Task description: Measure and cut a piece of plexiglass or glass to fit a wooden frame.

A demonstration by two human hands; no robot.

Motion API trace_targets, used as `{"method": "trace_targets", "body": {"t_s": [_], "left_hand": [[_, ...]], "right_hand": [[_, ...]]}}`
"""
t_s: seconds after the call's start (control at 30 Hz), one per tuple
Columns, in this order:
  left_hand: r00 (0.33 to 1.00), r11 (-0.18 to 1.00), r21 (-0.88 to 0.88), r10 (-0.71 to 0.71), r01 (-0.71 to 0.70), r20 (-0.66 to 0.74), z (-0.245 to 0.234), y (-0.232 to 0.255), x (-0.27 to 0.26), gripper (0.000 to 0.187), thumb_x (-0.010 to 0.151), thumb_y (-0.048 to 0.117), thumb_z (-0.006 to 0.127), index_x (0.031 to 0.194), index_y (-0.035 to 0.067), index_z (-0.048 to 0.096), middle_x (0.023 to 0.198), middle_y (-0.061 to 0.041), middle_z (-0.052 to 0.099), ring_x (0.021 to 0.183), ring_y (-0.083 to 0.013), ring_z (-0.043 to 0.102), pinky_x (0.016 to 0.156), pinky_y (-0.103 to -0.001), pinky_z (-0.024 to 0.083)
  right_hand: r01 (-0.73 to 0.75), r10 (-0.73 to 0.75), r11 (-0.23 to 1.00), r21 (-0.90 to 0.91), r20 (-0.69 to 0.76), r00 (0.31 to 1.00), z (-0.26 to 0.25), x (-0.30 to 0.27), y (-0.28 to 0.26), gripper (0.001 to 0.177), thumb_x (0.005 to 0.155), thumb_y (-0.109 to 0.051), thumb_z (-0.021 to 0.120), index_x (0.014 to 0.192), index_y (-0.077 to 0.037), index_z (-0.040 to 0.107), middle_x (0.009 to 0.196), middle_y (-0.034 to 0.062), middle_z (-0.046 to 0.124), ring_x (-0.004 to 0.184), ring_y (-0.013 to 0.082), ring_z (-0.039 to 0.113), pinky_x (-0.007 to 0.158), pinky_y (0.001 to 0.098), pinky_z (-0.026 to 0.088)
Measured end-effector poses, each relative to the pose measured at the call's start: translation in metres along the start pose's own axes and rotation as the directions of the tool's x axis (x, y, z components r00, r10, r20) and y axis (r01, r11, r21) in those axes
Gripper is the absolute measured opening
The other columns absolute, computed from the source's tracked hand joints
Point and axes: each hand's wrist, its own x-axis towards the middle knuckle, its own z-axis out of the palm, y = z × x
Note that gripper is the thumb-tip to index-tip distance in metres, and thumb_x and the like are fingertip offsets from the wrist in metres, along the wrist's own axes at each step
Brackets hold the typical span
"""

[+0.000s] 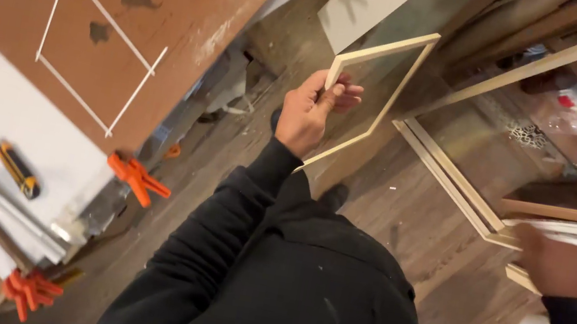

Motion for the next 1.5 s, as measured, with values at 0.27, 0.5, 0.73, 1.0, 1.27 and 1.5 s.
{"method": "trace_targets", "body": {"t_s": [0.27, 0.5, 0.73, 1.0, 1.27, 1.5], "left_hand": [[0.997, 0.991, -0.126, -0.038, 0.046, 0.068, -0.002, 0.017, -0.066, 0.029, 0.11, 0.015, 0.051, 0.132, -0.002, 0.058, 0.113, -0.014, 0.075, 0.095, -0.0199, 0.073, 0.083, -0.033, 0.06], [0.897, 0.938, -0.31, -0.002, 0.154, 0.441, -0.006, 0.02, -0.083, 0.021, 0.112, 0.016, 0.052, 0.124, 0.0, 0.06, 0.102, -0.013, 0.073, 0.097, -0.0249, 0.074, 0.09, -0.038, 0.057], [0.703, 0.975, -0.182, 0.038, 0.131, 0.711, -0.053, 0.059, -0.072, 0.023, 0.116, 0.023, 0.058, 0.121, 0.001, 0.06, 0.103, -0.012, 0.07, 0.114, -0.0299, 0.07, 0.118, -0.042, 0.047], [0.494, 0.77, 0.631, -0.586, 0.093, 0.642, -0.05, 0.087, -0.047, 0.033, 0.103, 0.033, 0.055, 0.12, 0.006, 0.062, 0.086, -0.008, 0.068, 0.081, -0.0171, 0.069, 0.076, -0.035, 0.059], [0.964, 0.921, 0.39, -0.094, -0.012, 0.251, -0.061, 0.015, -0.017, 0.019, 0.107, 0.021, 0.058, 0.106, 0.004, 0.065, 0.081, -0.009, 0.067, 0.067, -0.0167, 0.061, 0.06, -0.032, 0.05], [0.997, 0.996, 0.072, -0.051, 0.047, 0.058, -0.073, 0.01, 0.007, 0.021, 0.109, 0.02, 0.053, 0.104, 0.001, 0.059, 0.099, -0.015, 0.077, 0.091, -0.0205, 0.078, 0.079, -0.034, 0.065]], "right_hand": [[0.193, 0.299, 0.106, 0.975, -0.217, 0.929, 0.021, 0.028, 0.0, 0.049, 0.124, -0.051, 0.045, 0.124, -0.005, 0.063, 0.066, -0.0025, 0.041, 0.049, 0.0079, 0.034, 0.042, 0.027, 0.027], [0.2, 0.047, 0.118, 0.973, -0.207, 0.977, 0.0, 0.02, -0.139, 0.042, 0.109, -0.026, 0.058, 0.149, -0.014, 0.061, 0.077, -0.0003, 0.053, 0.045, 0.0021, 0.032, 0.038, 0.0215, 0.026], [0.337, 0.033, 0.166, 0.927, -0.347, 0.937, -0.018, 0.017, -0.197, 0.031, 0.108, -0.02, 0.058, 0.131, -0.002, 0.064, 0.102, 0.0032, 0.075, 0.051, 0.0052, 0.042, 0.045, 0.0233, 0.035], [0.42, -0.171, 0.783, 0.46, -0.489, 0.855, -0.108, -0.045, -0.282, 0.031, 0.093, -0.021, 0.081, 0.114, 0.0, 0.074, 0.074, 0.0148, 0.061, 0.067, 0.025, 0.056, 0.063, 0.0351, 0.047], [0.677, 0.11, 0.34, 0.653, -0.743, 0.66, -0.095, -0.11, -0.233, 0.024, 0.113, -0.005, 0.056, 0.136, -0.005, 0.06, 0.088, 0.0032, 0.061, 0.073, 0.0066, 0.058, 0.066, 0.0239, 0.047], [0.249, -0.231, 0.966, 0.065, -0.211, 0.95, -0.053, -0.124, -0.201, 0.041, 0.092, -0.028, 0.061, 0.131, -0.016, 0.065, 0.095, 0.0164, 0.073, 0.089, 0.0368, 0.069, 0.076, 0.0481, 0.054]]}}
